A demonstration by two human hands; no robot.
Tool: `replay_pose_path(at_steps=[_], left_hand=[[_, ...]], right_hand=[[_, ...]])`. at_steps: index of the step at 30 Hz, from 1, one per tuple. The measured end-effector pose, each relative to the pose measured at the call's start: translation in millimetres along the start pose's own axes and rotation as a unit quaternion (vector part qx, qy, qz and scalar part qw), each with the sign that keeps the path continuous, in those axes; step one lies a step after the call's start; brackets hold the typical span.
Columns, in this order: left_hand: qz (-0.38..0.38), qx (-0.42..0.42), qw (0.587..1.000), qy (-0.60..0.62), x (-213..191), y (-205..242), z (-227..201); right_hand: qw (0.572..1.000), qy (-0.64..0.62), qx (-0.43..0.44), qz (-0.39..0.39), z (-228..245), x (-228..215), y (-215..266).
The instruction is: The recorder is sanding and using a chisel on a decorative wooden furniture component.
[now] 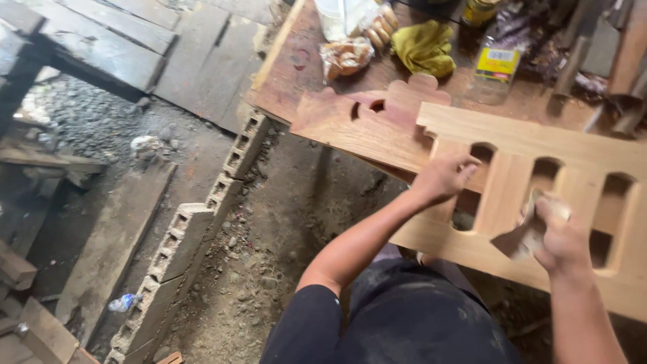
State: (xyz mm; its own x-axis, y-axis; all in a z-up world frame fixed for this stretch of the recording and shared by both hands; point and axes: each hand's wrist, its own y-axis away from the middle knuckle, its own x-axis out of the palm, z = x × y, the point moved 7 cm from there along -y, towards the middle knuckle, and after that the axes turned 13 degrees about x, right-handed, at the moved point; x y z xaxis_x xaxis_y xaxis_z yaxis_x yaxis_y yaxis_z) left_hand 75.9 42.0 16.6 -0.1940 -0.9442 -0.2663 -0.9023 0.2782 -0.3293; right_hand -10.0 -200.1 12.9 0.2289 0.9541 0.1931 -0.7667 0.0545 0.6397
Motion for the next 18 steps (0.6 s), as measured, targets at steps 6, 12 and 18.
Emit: replay_pose_path(at_steps=[6, 12, 18], left_hand=[[0.027, -0.002, 1.000, 0.009, 2.3, -9.9, -1.8], [-0.034, 0.042, 0.963, -0.266, -19.9, -51.7, 51.0], [-0.025, 0.095, 0.940, -0.327, -25.7, -110.9, 82.2]], right_hand=[[0.997, 0.021, -0.075, -0.028, 30.2, 7.9, -12.4], [0.884, 0.425, -0.050, -0.189, 46.1, 43.3, -13.8], [0.820, 0.520, -0.041, -0.235, 49.2, 52.9, -76.8]])
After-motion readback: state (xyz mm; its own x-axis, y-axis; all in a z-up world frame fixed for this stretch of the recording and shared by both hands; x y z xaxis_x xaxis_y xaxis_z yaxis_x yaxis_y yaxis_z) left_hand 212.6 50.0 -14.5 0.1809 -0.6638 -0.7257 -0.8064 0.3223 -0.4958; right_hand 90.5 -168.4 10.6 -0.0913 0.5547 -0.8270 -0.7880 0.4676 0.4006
